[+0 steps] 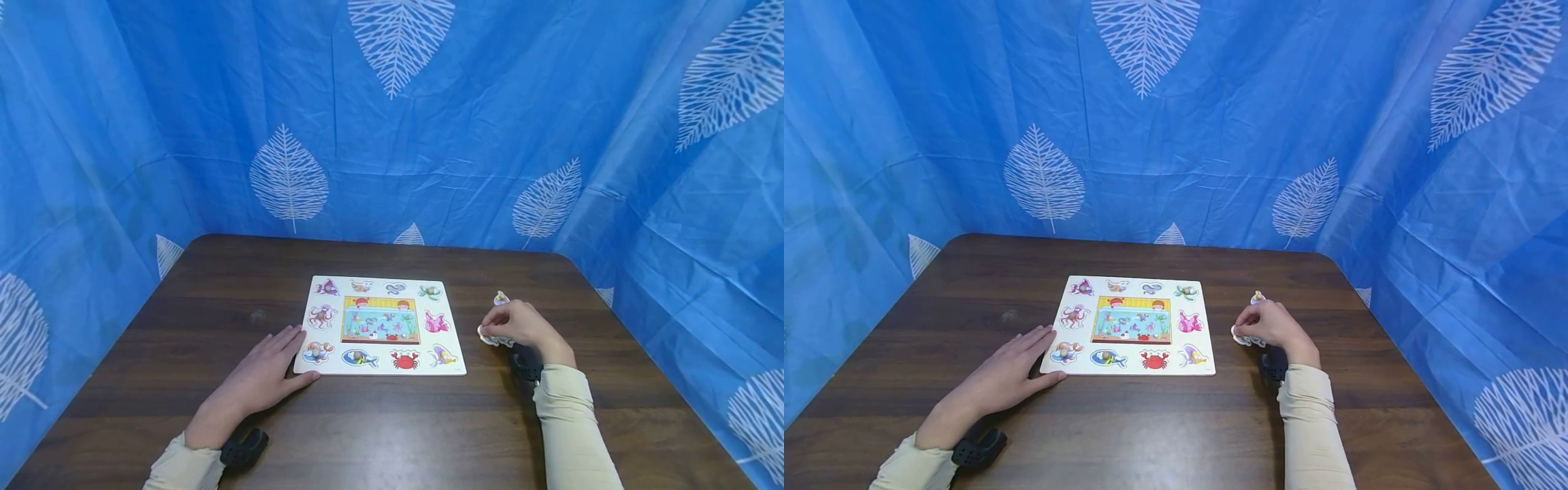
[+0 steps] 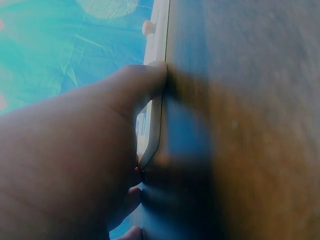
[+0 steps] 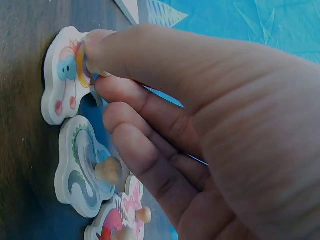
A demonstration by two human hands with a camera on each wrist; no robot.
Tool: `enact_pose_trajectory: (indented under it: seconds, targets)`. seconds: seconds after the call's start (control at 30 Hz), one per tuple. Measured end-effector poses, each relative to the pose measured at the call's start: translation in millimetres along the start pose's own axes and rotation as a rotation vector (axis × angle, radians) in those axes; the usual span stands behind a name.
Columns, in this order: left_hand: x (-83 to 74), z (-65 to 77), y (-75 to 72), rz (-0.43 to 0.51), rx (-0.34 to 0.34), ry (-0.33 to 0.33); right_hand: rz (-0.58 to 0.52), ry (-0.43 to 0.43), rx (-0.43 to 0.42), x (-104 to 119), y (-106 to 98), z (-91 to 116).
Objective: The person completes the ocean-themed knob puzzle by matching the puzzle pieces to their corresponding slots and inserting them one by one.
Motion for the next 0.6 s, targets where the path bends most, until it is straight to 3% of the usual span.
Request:
enact_pose_trajectory:
  seconds: [0.6]
  targets:
    - [-2.2,0.4,-1.3,0.008,0.015,-0.012,-0.003,0.014,-0.09,8.1,-0.3,-2.5]
Point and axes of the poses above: each hand's wrist, its own z-axis away from the middle knuckle, its own y-axis out of the palm, x = y × z, the point moved 2 cm from there along -z, towards the middle knuckle, and after that the axes turned 14 degrees about -x, right-handed, at the moved point
